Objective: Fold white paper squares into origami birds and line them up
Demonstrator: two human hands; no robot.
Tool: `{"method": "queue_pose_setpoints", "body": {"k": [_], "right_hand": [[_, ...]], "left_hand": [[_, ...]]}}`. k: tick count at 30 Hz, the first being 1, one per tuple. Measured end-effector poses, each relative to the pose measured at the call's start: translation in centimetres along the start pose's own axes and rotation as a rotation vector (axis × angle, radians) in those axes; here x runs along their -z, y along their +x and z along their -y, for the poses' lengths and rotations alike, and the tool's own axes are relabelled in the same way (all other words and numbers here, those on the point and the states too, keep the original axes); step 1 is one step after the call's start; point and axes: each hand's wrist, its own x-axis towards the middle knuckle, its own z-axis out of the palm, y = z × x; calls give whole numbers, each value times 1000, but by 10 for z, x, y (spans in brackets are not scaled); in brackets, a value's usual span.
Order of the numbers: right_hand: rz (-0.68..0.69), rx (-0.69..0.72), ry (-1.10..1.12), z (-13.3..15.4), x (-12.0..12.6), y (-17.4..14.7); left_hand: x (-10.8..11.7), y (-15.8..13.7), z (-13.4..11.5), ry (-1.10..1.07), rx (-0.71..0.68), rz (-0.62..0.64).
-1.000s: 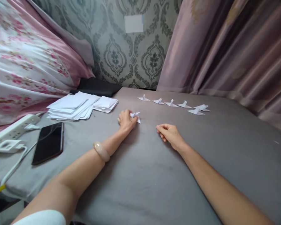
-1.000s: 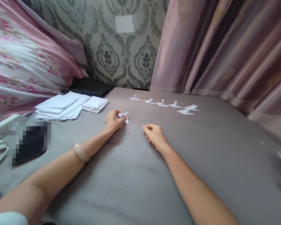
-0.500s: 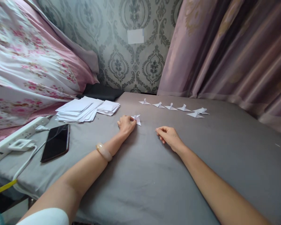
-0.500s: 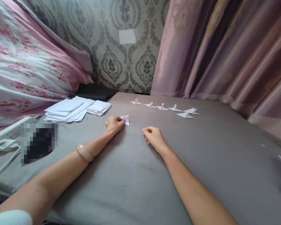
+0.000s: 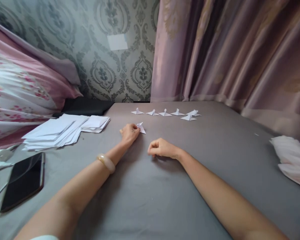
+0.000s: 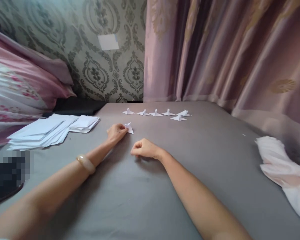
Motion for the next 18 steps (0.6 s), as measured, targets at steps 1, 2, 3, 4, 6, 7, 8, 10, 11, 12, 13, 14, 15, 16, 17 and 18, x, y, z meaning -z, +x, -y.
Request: {"method": "queue_pose_setpoints", "body": {"k": [1, 2, 3, 4, 6, 7, 8, 10, 11, 12, 13, 14, 15, 16, 17, 18], "right_hand": [[59, 10, -9, 1, 2, -1], [82, 26, -8, 2, 3, -2], [88, 35, -4, 3, 5, -2], [94, 42, -5, 4, 7, -3], [191, 41, -31, 5, 11, -5], [300, 32, -44, 6, 13, -7], [434, 10, -51, 8, 14, -10], [705, -43, -30, 10, 17, -17], [785, -62, -5, 10, 17, -20], [834, -75, 15, 11, 17, -22], [862, -88, 33, 11, 16, -23], [873, -99, 49, 10, 16, -24], [878, -109, 64, 9, 15, -23], [878, -115, 80, 7, 14, -22], [877, -114, 96, 5, 13, -21], [876, -111, 113, 4, 13, -19]], "left_hand": [[-5, 3, -11, -6, -13, 12], [-11, 6, -24, -14, -26, 25], [-17, 9, -37, -22, -41, 38], [-24, 11, -51, -30, -58, 50], [-36, 17, -79, -42, -97, 62], [-42, 20, -92, -45, -118, 68], [-48, 23, -104, -48, -136, 73], [-59, 28, -124, -48, -159, 84], [-64, 31, -132, -44, -163, 87], [-69, 32, -139, -38, -164, 89], [-74, 34, -144, -30, -163, 88], [-79, 35, -148, -23, -161, 87], [-83, 35, -152, -17, -160, 87], [-88, 35, -155, -11, -158, 89], [-92, 34, -158, -6, -155, 91], [-95, 34, -161, -2, -152, 95]]}}
